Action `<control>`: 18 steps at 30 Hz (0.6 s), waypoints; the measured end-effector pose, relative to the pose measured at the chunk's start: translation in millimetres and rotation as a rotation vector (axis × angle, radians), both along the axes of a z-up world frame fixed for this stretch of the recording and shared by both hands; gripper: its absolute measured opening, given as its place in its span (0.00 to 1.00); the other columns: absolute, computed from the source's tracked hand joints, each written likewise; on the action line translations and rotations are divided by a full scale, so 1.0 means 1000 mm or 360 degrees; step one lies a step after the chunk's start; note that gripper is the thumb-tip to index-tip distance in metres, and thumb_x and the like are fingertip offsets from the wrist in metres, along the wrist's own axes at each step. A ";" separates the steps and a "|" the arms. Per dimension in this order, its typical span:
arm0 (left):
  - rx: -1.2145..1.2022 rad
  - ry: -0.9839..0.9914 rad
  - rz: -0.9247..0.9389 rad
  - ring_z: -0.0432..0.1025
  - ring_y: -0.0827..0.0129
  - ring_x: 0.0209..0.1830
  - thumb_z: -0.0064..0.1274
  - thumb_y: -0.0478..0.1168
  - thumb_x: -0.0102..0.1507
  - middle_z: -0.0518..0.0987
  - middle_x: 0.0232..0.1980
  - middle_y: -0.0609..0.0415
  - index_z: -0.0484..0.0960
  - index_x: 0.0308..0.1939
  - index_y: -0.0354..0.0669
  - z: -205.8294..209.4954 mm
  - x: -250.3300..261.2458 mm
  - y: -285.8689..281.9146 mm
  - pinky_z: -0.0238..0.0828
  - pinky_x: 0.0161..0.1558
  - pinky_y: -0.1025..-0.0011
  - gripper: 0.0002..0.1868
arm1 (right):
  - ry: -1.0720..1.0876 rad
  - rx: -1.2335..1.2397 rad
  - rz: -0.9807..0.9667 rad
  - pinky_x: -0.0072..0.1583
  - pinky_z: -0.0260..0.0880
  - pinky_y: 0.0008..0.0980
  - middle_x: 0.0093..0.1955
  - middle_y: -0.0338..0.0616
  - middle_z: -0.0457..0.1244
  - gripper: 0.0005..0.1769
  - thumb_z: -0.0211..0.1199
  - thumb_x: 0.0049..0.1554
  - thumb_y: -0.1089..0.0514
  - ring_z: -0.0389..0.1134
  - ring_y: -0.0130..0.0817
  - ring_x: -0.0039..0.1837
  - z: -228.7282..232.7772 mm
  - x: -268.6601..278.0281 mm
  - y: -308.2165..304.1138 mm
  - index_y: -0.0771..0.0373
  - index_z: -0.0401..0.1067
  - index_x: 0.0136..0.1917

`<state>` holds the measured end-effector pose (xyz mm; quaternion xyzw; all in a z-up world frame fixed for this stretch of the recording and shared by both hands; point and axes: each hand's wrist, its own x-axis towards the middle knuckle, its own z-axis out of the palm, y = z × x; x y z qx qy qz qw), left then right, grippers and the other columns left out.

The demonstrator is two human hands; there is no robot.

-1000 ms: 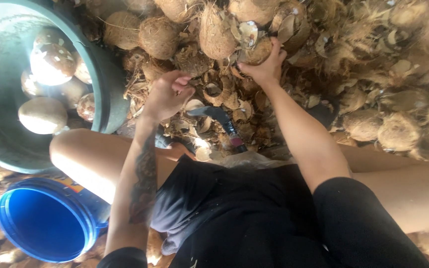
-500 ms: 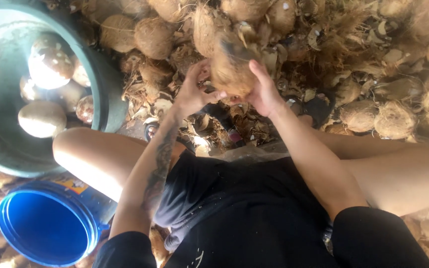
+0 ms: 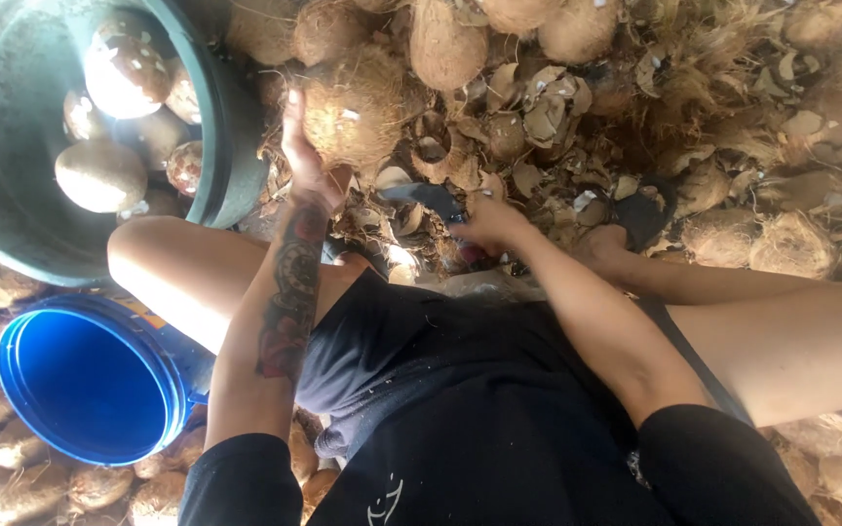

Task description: The person sits on the ground surrounded by coconuts and uses a large knife to peel the husks off several coconuts. The person holds each coconut in one hand and strikes it repeatedly with the knife to remove the outer layer, then places the peeled coconut into a nearby bucket.

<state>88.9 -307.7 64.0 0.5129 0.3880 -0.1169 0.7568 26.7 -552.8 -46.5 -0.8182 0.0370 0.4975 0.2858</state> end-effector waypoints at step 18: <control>0.1983 -0.2810 -0.0150 0.40 0.65 0.91 0.34 0.70 0.67 0.42 0.89 0.58 0.30 0.84 0.72 -0.131 0.032 0.096 0.44 0.88 0.49 0.47 | 0.0263 -0.0258 -0.0503 0.52 0.64 0.40 0.51 0.47 0.63 0.11 0.49 0.52 0.54 0.63 0.37 0.52 -0.003 -0.015 -0.005 0.59 0.67 0.46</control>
